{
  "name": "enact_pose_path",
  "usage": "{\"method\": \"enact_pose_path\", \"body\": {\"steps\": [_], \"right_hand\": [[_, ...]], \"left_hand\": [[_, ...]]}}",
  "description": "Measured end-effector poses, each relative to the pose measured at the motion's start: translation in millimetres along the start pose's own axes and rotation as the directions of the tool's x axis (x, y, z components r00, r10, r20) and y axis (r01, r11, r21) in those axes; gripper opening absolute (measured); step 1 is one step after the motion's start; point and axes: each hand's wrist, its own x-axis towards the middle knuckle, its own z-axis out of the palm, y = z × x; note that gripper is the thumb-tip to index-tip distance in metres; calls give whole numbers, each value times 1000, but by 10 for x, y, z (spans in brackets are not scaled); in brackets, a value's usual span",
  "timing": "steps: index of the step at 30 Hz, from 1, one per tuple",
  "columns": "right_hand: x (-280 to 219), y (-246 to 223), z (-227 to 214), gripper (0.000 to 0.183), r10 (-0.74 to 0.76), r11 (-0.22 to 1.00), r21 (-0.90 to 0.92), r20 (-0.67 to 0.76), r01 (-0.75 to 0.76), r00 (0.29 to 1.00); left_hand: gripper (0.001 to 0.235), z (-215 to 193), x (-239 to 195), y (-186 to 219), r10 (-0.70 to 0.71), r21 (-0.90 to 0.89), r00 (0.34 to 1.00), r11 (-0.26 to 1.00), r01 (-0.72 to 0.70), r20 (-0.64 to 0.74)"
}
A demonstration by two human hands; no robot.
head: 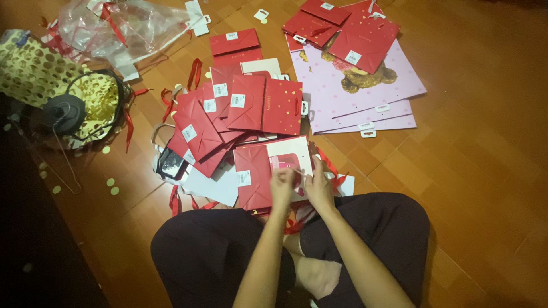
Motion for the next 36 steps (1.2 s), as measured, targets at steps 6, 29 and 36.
{"method": "enact_pose_path", "body": {"steps": [6,29,36], "right_hand": [[7,81,25,64,75,991,108,29,-77,997],[109,-126,17,48,-88,980,178,18,83,996],[106,-100,15,44,-242,958,156,-9,240,970]], "left_hand": [[18,-350,261,287,-35,-804,969,551,224,246],[16,-82,204,48,260,528,964,812,-250,56],[15,-22,98,239,244,427,970,874,-230,24]]}}
